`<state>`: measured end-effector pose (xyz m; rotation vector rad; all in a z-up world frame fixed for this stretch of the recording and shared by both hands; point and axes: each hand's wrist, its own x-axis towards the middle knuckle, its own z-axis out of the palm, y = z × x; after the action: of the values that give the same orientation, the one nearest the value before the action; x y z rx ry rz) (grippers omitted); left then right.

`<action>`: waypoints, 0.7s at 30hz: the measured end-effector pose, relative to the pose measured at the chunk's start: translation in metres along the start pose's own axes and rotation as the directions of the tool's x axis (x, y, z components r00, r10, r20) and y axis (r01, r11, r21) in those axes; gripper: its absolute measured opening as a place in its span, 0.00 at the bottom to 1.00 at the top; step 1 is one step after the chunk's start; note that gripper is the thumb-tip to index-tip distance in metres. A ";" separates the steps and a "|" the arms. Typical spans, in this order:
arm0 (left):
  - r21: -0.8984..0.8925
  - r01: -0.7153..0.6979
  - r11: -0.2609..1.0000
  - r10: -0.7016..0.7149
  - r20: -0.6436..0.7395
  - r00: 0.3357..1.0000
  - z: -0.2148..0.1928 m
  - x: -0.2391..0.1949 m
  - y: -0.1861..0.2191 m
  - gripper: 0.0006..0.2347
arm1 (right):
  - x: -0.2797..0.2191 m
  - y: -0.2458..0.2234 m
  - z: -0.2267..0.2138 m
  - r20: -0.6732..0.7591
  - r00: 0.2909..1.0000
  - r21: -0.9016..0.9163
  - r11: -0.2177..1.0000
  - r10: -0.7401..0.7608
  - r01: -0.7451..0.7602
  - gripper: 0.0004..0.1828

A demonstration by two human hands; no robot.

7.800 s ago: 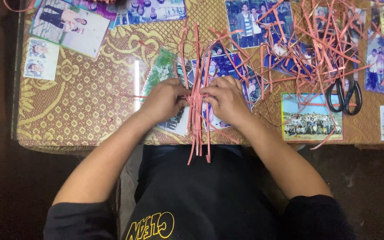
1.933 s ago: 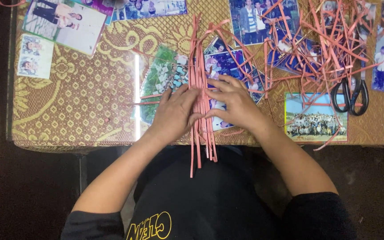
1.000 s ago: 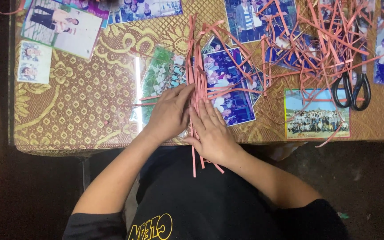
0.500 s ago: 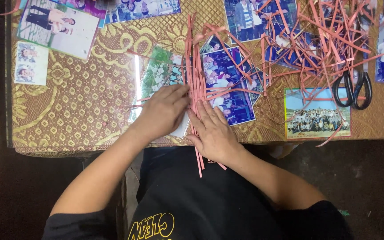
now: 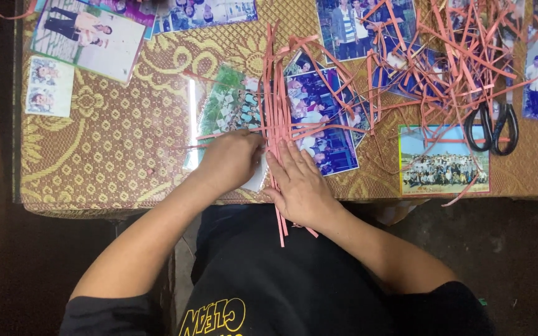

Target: The person weaves pink plastic straps by hand on a table, interlacing them into a grid pattern. The person repeatedly picks up straps and threads them through the existing weave, tightening the structure as it grows.

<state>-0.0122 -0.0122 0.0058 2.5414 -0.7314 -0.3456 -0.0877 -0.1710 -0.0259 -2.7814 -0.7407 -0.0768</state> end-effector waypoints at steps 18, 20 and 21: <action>-0.113 0.051 0.992 -0.053 -0.012 0.999 -0.015 -0.005 0.005 0.07 | 0.002 -0.001 -0.007 0.124 0.992 0.026 0.999 0.036 -0.040 0.33; -0.111 0.031 0.993 -0.034 -0.030 0.999 -0.019 -0.006 0.007 0.09 | 0.002 -0.001 -0.007 0.101 0.994 0.019 0.999 0.031 -0.033 0.33; -0.110 0.012 0.994 -0.017 -0.049 0.999 -0.020 -0.006 0.009 0.11 | 0.002 -0.002 -0.007 0.079 0.997 0.011 1.000 0.025 -0.026 0.33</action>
<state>-0.0137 -0.0078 0.0281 2.4441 -0.6578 -0.3174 -0.0869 -0.1707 -0.0183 -2.7954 -0.7217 0.0428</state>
